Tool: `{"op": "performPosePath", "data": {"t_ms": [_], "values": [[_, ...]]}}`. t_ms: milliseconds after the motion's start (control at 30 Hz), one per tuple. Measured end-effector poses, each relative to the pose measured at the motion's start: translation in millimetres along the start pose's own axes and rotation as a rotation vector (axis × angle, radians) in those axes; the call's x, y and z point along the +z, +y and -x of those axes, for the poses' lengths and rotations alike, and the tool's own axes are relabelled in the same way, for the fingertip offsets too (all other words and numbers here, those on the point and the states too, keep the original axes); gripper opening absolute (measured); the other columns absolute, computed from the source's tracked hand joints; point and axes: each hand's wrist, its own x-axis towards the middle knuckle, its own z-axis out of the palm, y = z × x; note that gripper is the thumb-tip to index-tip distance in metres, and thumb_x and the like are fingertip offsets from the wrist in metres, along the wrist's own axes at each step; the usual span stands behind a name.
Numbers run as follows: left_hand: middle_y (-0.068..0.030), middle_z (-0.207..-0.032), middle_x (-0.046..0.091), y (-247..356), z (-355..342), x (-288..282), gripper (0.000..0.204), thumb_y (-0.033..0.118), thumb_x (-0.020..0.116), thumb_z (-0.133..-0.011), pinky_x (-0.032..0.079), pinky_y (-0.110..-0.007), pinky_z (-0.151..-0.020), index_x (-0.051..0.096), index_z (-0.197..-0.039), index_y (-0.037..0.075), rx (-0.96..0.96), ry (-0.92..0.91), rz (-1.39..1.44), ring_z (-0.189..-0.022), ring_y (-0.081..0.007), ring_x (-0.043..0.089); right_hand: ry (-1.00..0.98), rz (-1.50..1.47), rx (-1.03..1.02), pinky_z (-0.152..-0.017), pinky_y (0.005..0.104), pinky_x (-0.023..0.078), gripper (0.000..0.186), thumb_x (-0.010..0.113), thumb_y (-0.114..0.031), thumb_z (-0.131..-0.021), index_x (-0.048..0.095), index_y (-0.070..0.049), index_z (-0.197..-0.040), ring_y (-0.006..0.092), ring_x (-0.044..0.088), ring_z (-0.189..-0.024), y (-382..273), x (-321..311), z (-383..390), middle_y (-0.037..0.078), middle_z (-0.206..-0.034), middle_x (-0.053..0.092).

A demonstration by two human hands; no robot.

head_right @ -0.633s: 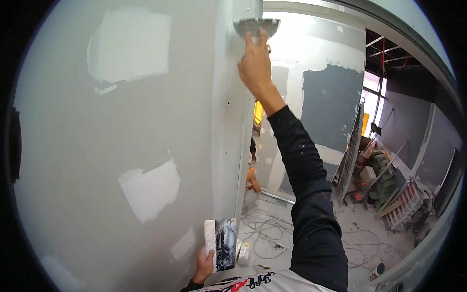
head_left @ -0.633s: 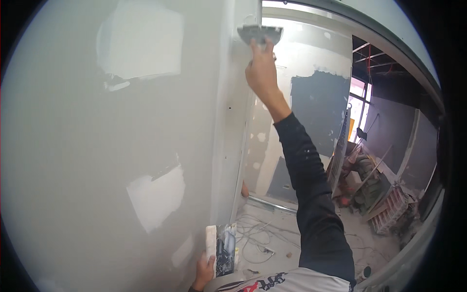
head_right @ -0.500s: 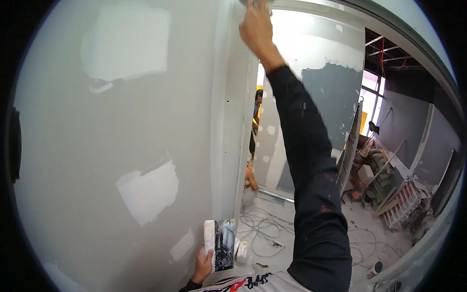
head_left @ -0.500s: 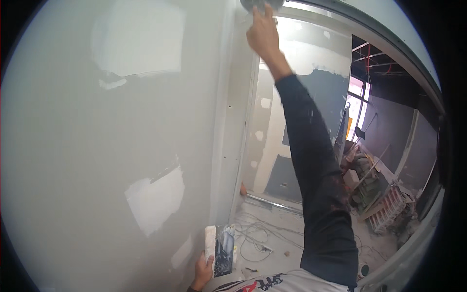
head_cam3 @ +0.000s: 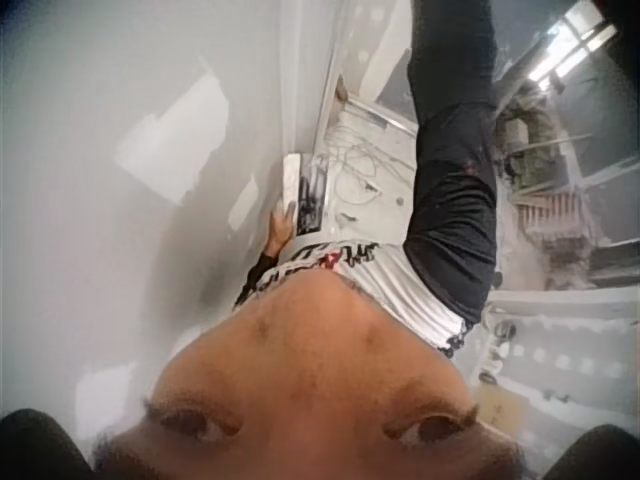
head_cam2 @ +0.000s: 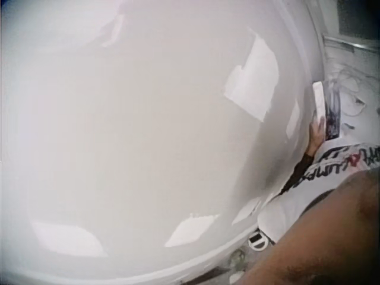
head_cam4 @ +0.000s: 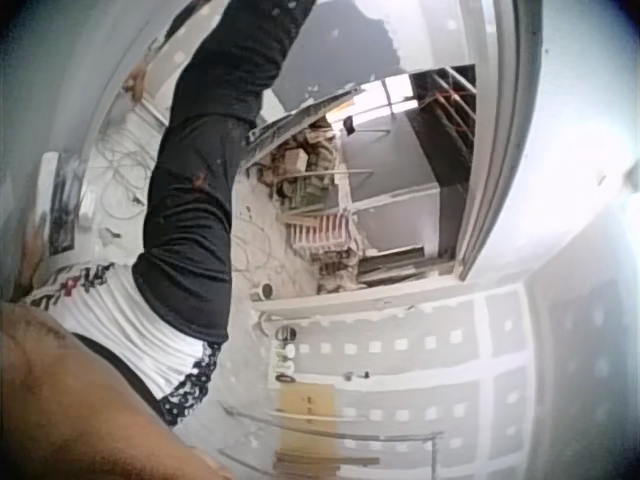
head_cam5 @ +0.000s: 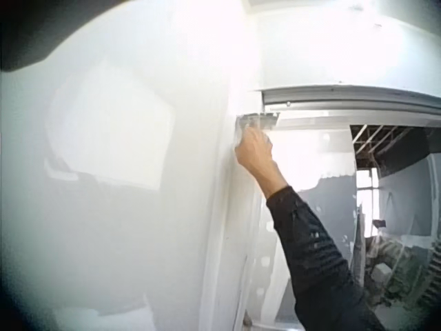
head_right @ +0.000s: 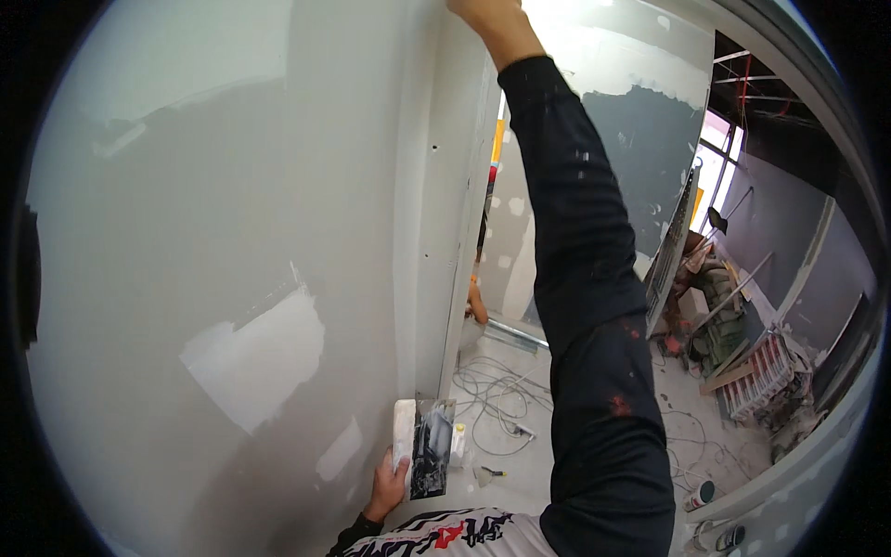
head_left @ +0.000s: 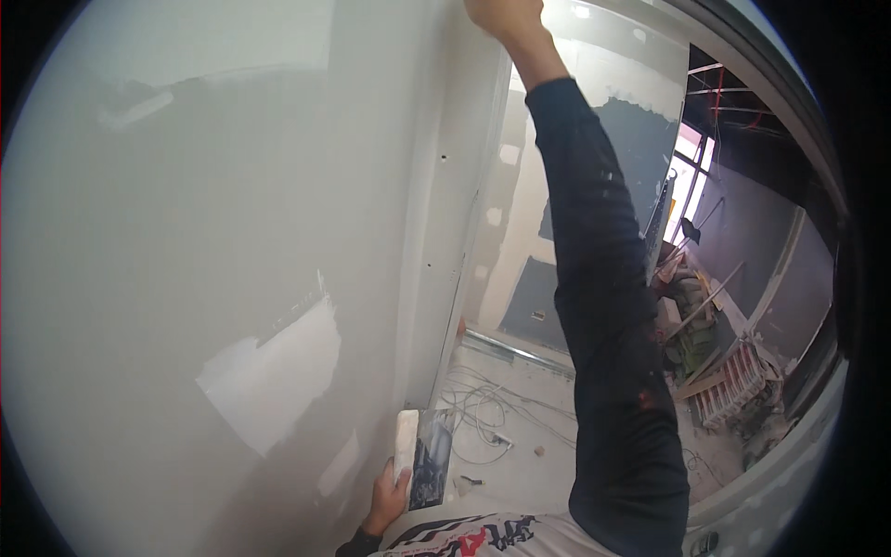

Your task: The person scoops joint compound from a tray onto a putty knife and spreads the compound along the drywall corners.

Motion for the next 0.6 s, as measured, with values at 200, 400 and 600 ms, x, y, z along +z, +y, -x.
{"op": "performPosePath", "data": {"t_ms": [200, 400, 600], "values": [[-0.0256, -0.084, 0.067, -10, -6, -1, 0.031, 0.028, 0.055, -0.106, 0.051, -0.047, -0.068, 0.058, -0.118, -0.001, -0.048, -0.047, -0.067, -0.080, -0.0453, 0.069, -0.010, -0.022, -0.002, -0.085, 0.0532, 0.056, 0.062, 0.059, 0.006, -0.077, 0.053, 0.008, -0.138, 0.0491, 0.067, -0.099, -36, -14, 129, 0.031, -0.145, 0.045], [-0.0226, -0.078, 0.065, -18, -3, 1, 0.030, 0.029, 0.055, -0.106, 0.049, -0.046, -0.064, 0.059, -0.113, 0.000, -0.046, -0.018, -0.071, -0.074, -0.0423, 0.068, -0.028, 0.016, 0.041, -0.073, 0.0456, 0.060, 0.063, 0.062, 0.011, -0.073, 0.052, 0.015, -0.135, 0.0438, 0.070, -0.070, -47, -5, 228, 0.033, -0.155, 0.039], [-0.0227, -0.080, 0.066, -26, 5, 3, 0.030, 0.028, 0.055, -0.106, 0.050, -0.045, -0.065, 0.060, -0.113, 0.000, -0.110, -0.022, -0.084, -0.074, -0.0406, 0.069, -0.167, 0.031, 0.178, -0.064, 0.0472, 0.059, 0.062, 0.058, 0.010, -0.077, 0.051, 0.010, -0.139, 0.0441, 0.069, -0.077, -66, -11, 293, 0.027, -0.158, 0.039]]}}
